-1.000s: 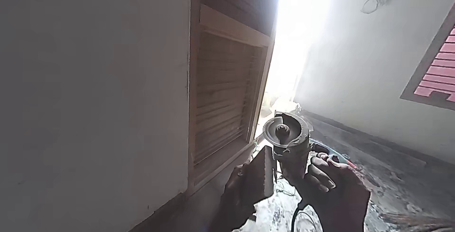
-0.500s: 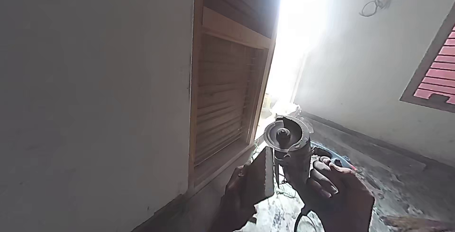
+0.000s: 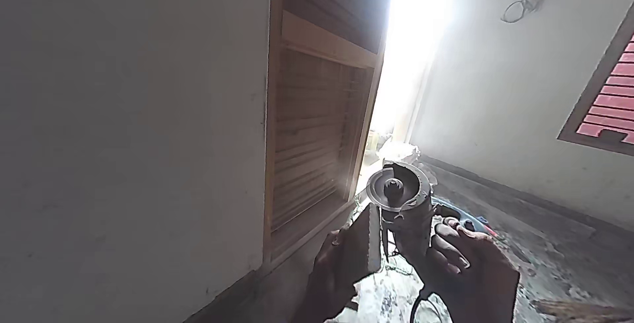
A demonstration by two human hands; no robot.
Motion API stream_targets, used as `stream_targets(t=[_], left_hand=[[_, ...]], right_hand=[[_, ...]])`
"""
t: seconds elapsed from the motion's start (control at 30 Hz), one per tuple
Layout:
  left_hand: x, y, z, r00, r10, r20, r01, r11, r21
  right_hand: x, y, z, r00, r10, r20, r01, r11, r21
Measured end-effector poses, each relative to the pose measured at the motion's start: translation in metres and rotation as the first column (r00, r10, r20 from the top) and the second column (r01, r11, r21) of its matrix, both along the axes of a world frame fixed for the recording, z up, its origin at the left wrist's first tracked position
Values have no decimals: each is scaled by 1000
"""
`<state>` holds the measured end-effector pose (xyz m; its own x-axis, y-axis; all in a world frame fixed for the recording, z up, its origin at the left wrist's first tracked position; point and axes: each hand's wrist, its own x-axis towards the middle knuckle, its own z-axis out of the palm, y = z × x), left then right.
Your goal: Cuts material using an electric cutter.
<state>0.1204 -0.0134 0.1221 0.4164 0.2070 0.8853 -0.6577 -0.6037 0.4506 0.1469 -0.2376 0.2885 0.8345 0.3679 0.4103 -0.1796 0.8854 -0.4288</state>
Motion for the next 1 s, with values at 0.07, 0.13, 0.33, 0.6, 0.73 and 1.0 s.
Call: stream_targets(t=[0.07,0.13,0.33,0.6,0.73,1.0], left_hand=[[0,0,1,1000,-5,-6,5,1000,-4],[-1,0,1,1000,5,-15,-5,1000,-12],[0,3,-2,999,-22,-26,22,1000,0],[-1,5,-3,996,-22,-87,23,1000,6],[-2,5,-2,996,-34,-78,35,999,11],[-1,6,-2,998,-51,-41,51,999,1]], right_hand=[[1,0,-1,1000,-1,9,1,1000,3],[2,0,-1,1000,7,13,-7,1000,6],[-2,-1,1,999,-40,-23,39,999,-38],[-4,-3,1,998,-54,-46,51,996,-68],[-4,-4,-1,998,-49,-44,46,997,-62],[-9,-3,-1,993,-90,-73,83,993,-84]])
